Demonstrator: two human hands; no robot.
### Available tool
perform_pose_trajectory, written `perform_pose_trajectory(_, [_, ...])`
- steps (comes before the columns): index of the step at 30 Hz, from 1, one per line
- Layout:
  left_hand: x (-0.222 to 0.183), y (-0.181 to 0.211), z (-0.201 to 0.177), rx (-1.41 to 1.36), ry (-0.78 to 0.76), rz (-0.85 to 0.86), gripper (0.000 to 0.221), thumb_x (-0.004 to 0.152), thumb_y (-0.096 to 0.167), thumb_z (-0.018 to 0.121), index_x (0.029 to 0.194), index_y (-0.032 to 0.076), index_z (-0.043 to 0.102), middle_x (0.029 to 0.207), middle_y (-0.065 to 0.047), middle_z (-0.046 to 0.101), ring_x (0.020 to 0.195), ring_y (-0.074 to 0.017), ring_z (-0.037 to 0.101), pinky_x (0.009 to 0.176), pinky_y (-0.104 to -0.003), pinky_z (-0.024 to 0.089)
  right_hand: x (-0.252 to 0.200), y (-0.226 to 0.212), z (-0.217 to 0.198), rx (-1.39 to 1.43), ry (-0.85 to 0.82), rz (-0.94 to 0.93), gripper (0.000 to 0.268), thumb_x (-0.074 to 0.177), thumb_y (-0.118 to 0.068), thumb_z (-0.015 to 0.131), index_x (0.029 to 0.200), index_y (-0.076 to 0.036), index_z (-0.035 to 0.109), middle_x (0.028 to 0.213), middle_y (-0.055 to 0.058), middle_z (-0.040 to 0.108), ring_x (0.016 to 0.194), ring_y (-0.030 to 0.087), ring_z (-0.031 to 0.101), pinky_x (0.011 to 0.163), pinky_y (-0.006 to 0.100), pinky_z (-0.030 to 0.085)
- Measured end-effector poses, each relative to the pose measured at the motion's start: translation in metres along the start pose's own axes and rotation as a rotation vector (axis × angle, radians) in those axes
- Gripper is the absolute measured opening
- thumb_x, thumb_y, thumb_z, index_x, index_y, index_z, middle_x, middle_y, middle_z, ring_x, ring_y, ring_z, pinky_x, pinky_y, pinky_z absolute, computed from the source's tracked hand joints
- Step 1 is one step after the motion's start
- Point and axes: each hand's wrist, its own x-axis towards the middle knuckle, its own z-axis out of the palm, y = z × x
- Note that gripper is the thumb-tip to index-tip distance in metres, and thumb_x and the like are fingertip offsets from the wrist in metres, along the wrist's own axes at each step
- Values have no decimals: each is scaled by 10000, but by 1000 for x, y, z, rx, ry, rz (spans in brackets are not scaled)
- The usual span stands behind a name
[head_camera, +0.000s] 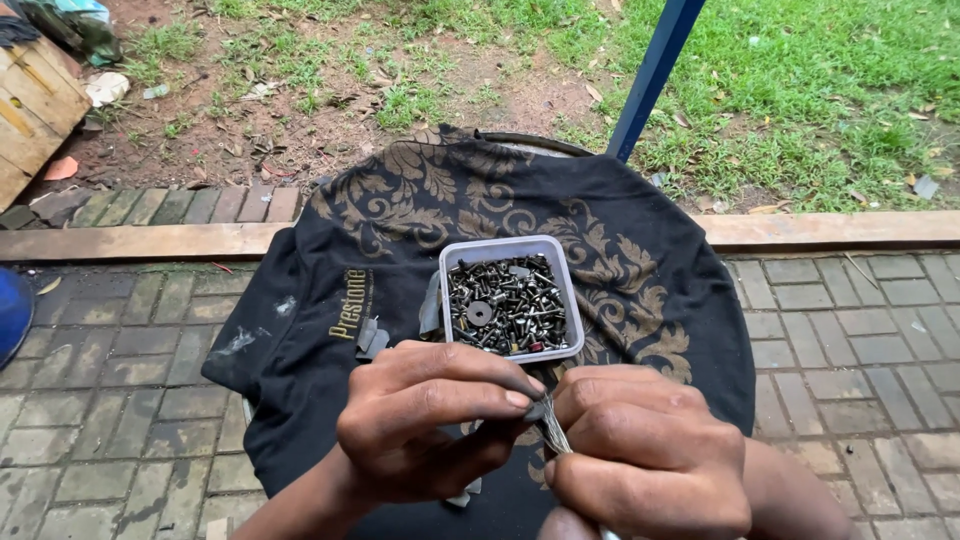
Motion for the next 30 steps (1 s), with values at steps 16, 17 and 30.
perform_pose_trajectory(16, [7,-26,-5,201,133,-218,121,859,-43,751,957,-6,692,962,-161,761,894,-254,776,797,-321,643,-42,55,4,146,260,595,216,941,-149,690,1060,31,694,872,148,759,663,186,786,598,266,698])
perform_pose_trajectory(17, [9,-26,-5,138,131,-228,109,843,-59,753,930,3,726,885,-152,769,770,-256,768,669,-330,635,-44,63,6,322,290,488,135,928,-47,681,1006,62,696,776,153,731,616,181,746,555,296,654])
perform_pose_trajectory(30, [11,-28,-2,78,64,-235,136,824,-65,745,907,42,759,832,-118,747,650,-223,712,542,-320,606,-43,83,0,478,269,453,72,836,44,757,855,90,705,828,240,692,693,206,725,540,341,636])
